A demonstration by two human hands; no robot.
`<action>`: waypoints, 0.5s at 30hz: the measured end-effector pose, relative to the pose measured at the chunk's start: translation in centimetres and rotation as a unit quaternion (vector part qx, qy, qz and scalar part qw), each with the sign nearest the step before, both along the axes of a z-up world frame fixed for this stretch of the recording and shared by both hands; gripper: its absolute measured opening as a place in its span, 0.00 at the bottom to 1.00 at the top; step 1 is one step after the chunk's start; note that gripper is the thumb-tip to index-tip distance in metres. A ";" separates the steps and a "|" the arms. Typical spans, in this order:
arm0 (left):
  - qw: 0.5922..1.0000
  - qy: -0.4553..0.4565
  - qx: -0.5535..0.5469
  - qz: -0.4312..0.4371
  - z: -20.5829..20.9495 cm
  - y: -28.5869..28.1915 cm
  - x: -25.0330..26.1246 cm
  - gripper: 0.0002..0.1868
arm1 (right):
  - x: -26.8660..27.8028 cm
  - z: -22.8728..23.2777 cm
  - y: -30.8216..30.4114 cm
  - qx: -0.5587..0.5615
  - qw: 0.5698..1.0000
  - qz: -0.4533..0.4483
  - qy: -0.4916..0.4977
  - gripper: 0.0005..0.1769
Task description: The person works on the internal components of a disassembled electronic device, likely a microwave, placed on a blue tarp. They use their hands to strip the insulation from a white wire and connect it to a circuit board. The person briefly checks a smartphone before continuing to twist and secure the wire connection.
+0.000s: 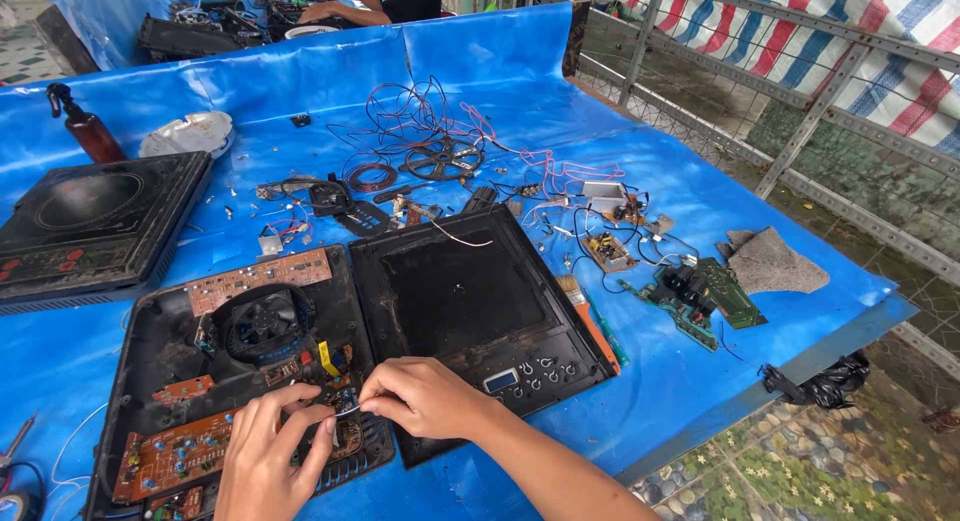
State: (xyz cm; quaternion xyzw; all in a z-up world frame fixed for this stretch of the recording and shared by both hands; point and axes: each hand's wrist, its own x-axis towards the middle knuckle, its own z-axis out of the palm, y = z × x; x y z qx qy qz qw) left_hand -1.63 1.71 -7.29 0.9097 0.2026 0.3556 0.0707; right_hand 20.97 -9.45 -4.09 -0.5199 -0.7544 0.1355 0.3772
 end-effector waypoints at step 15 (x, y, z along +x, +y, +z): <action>0.999 0.020 0.013 -0.026 -0.8 0.3 -0.1 0.12 | -0.1 -1.0 0.6 0.142 0.989 -0.031 -0.024 0.25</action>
